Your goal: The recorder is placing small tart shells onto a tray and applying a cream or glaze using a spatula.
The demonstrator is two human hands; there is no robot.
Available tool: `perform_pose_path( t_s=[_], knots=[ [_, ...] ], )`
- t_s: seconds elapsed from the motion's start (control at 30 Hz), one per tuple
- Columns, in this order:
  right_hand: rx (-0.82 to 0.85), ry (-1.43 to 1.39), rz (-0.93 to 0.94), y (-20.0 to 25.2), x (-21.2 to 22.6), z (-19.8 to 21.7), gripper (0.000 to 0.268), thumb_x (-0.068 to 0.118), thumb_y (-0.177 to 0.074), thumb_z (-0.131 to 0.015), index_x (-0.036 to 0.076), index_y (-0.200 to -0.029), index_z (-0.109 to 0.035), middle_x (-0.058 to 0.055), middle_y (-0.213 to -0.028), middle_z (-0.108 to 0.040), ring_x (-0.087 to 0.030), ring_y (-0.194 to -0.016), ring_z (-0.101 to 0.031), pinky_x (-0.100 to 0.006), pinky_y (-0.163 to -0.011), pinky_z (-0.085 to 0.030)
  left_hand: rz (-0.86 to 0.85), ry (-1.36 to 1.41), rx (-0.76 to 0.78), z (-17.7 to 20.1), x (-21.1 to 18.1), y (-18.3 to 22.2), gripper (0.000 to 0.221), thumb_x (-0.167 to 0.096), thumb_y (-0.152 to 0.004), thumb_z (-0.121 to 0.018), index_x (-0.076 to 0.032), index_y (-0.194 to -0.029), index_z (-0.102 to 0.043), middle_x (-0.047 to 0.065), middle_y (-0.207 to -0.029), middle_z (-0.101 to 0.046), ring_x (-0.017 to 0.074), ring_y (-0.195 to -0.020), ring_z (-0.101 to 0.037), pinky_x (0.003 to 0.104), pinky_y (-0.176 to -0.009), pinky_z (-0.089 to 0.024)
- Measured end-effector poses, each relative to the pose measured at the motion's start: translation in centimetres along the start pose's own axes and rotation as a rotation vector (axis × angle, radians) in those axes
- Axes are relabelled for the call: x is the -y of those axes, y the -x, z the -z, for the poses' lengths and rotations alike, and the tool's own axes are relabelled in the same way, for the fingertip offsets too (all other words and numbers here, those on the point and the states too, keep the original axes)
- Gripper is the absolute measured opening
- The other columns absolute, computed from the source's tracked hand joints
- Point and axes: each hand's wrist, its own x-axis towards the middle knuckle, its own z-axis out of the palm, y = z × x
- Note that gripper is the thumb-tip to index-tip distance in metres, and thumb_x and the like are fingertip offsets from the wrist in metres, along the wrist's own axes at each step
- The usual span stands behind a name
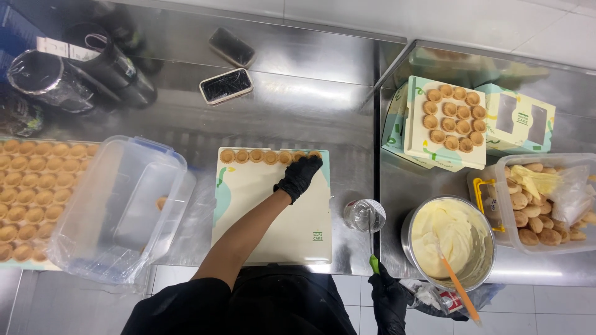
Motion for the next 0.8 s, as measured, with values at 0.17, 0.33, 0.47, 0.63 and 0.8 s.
perform_pose_path(
  t_s=[0.17, 0.33, 0.47, 0.63, 0.8],
  knots=[
    [0.015, -0.412, -0.167, 0.2, 3.3, 0.4, 0.043, 0.011, -0.098, -0.058, 0.006, -0.141, -0.062, -0.012, -0.092, -0.072, -0.011, -0.052, -0.046, -0.025, -0.041, -0.032, -0.069, -0.044, -0.083, -1.9, 0.6, 1.0, 0.048, -0.006, -0.094, -0.053, -0.018, -0.140, -0.055, 0.015, -0.141, -0.056, 0.0393, -0.113, -0.063, 0.049, -0.086, -0.055],
    [0.045, -0.525, -0.144, -0.5, 2.9, 0.7, 0.047, 0.012, -0.100, -0.052, 0.005, -0.146, -0.055, -0.018, -0.098, -0.074, -0.012, -0.052, -0.049, -0.025, -0.039, -0.034, -0.052, -0.167, 0.169, 4.8, -4.3, 6.2, 0.082, 0.004, -0.079, -0.056, -0.011, -0.158, -0.039, 0.020, -0.170, -0.021, 0.0368, -0.118, -0.052, 0.045, -0.088, -0.051],
    [0.056, -0.533, -0.155, -1.2, 2.2, 0.7, 0.046, 0.014, -0.101, -0.052, 0.004, -0.146, -0.056, -0.018, -0.101, -0.073, -0.012, -0.053, -0.049, -0.025, -0.040, -0.034, -0.062, -0.181, -0.141, 5.1, -4.2, 9.9, 0.073, -0.008, -0.082, -0.064, -0.011, -0.152, -0.042, 0.027, -0.165, -0.025, 0.0379, -0.124, -0.049, 0.047, -0.096, -0.046],
    [0.081, -0.528, -0.131, -1.8, 1.6, 0.7, 0.047, 0.015, -0.101, -0.053, 0.005, -0.147, -0.056, -0.018, -0.100, -0.072, -0.011, -0.052, -0.047, -0.025, -0.040, -0.033, 0.060, -0.125, -0.306, 10.0, -4.4, 11.7, 0.075, -0.020, -0.085, -0.068, -0.011, -0.155, -0.044, 0.025, -0.153, -0.037, 0.0410, -0.120, -0.047, 0.053, -0.098, -0.043],
    [0.192, -0.622, -0.118, -3.1, -0.6, 1.1, 0.049, 0.019, -0.100, -0.055, 0.005, -0.148, -0.054, -0.019, -0.103, -0.072, -0.010, -0.053, -0.050, -0.024, -0.040, -0.035, 0.184, -0.158, -0.279, 10.2, -1.1, 13.5, 0.070, -0.027, -0.084, -0.070, -0.008, -0.148, -0.048, 0.022, -0.140, -0.046, 0.0422, -0.123, -0.047, 0.055, -0.099, -0.042]
  ],
)
